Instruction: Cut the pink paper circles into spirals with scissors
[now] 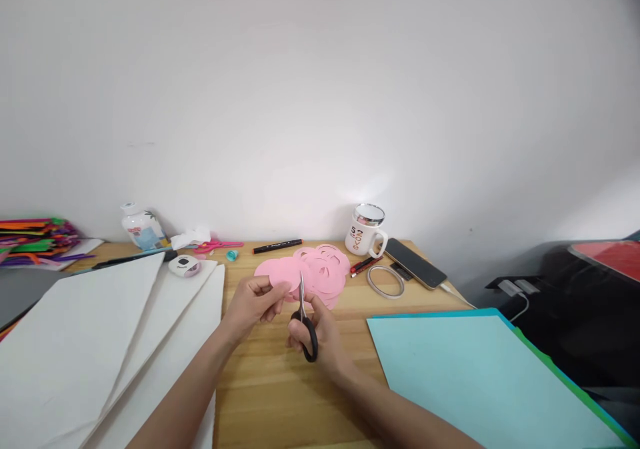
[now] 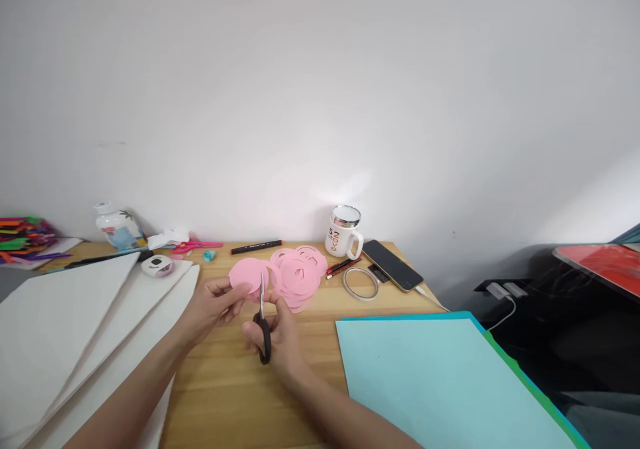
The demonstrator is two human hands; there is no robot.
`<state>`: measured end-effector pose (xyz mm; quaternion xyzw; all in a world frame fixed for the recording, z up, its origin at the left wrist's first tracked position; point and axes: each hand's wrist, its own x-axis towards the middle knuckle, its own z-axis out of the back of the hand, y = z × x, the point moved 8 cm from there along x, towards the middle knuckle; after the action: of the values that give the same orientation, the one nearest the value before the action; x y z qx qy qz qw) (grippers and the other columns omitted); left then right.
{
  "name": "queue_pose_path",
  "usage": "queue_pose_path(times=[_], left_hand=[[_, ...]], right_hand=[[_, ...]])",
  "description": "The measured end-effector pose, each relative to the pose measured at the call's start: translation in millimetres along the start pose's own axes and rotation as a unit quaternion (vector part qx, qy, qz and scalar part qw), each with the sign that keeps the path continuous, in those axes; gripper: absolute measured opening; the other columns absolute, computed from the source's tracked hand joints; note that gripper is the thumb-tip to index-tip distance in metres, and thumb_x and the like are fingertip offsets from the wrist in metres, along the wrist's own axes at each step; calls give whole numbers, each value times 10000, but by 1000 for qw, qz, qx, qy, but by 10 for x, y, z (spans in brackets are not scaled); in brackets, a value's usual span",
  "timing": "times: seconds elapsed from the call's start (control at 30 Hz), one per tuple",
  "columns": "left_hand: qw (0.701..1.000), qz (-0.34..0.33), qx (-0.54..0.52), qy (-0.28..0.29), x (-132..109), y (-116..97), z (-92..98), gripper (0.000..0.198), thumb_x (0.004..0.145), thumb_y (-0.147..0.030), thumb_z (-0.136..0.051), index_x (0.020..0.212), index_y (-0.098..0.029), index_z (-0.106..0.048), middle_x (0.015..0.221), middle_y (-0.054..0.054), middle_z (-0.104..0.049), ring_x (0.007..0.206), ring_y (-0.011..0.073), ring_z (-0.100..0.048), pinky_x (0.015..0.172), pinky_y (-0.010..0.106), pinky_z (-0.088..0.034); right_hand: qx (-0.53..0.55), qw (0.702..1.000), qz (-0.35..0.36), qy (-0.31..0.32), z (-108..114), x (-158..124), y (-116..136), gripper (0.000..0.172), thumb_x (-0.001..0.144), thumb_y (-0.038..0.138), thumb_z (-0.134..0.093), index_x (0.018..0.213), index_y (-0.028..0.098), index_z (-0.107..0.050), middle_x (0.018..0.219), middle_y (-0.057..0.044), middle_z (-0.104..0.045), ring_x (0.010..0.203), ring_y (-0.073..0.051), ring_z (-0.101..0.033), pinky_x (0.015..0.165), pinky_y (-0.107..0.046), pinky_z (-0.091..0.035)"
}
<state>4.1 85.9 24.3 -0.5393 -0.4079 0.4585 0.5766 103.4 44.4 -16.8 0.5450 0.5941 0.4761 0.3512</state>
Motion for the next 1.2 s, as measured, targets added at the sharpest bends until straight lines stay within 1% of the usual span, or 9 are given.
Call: queue_pose_path(times=[0.2, 0.37, 0.43, 0.53, 0.63, 0.73, 0.83, 0.97, 1.2], left_hand=[[1000, -9, -4, 22, -10, -6, -64, 391, 703, -436, -616, 488, -143, -473, 384, -39, -501, 303, 39, -359, 324, 164, -233], [1000, 5, 5, 29, -11, 57, -124, 350, 714, -450, -598, 570, -132, -567, 370, -53, -477, 302, 38, -341, 319, 163, -240], [1000, 2, 12, 27, -15, 51, -133, 371, 713, -451, -597, 528, -133, -552, 357, -53, -461, 306, 40, -341, 323, 166, -241], [999, -8, 30, 43, -30, 18, -169, 441, 710, -458, -595, 428, -139, -480, 337, -49, -434, 312, 39, -339, 334, 171, -241], [998, -12, 32, 53, -43, -5, -185, 444, 713, -458, -590, 426, -143, -466, 339, -51, -423, 322, 42, -338, 345, 174, -245], [998, -18, 33, 53, -44, -14, -176, 444, 726, -451, -579, 428, -145, -459, 339, -51, -415, 326, 43, -331, 348, 176, -243], [998, -21, 41, 49, -42, -15, -161, 458, 738, -448, -566, 416, -145, -444, 347, -47, -419, 325, 41, -333, 346, 176, -236], [998, -20, 47, 42, -45, -27, -148, 457, 726, -455, -574, 414, -150, -438, 352, -46, -418, 327, 44, -335, 343, 178, -239], [999, -24, 35, 20, -44, -73, -96, 416, 696, -442, -602, 433, -152, -462, 351, -45, -443, 318, 44, -335, 337, 180, -227]], right_hand=[[-15, 1000, 2, -14, -4, -18, 42, 433, 665, 442, -654, 937, 214, -406, 419, 111, -466, 368, -99, -437, 411, -212, -357], [-3, 1000, 8, 0, -33, -29, 18, 432, 664, 453, -653, 934, 214, -413, 479, 91, -495, 389, -94, -428, 432, -223, -367], [1, 1000, 12, 3, -30, -19, 7, 433, 664, 446, -660, 934, 214, -414, 525, 76, -507, 424, -95, -434, 449, -222, -358], [17, 999, 29, 11, -26, 9, 29, 429, 662, 437, -670, 933, 222, -416, 598, 55, -517, 500, -105, -448, 488, -226, -344], [31, 998, 53, 20, -31, 28, 79, 425, 653, 443, -680, 912, 225, -422, 627, 46, -513, 542, -111, -444, 516, -231, -338], [33, 998, 50, 27, -38, 30, 85, 424, 666, 458, -664, 914, 220, -416, 640, 39, -510, 555, -115, -451, 529, -236, -344], [24, 999, 39, 22, -25, 26, 59, 426, 672, 460, -656, 912, 219, -398, 619, 47, -496, 524, -108, -439, 505, -229, -337], [7, 1000, 23, -4, 9, 23, 31, 444, 648, 453, -667, 920, 220, -405, 570, 72, -448, 461, -100, -426, 459, -219, -342], [-19, 1000, 12, -17, 17, 14, 46, 426, 664, 430, -650, 938, 212, -407, 481, 83, -467, 411, -106, -424, 408, -204, -307]])
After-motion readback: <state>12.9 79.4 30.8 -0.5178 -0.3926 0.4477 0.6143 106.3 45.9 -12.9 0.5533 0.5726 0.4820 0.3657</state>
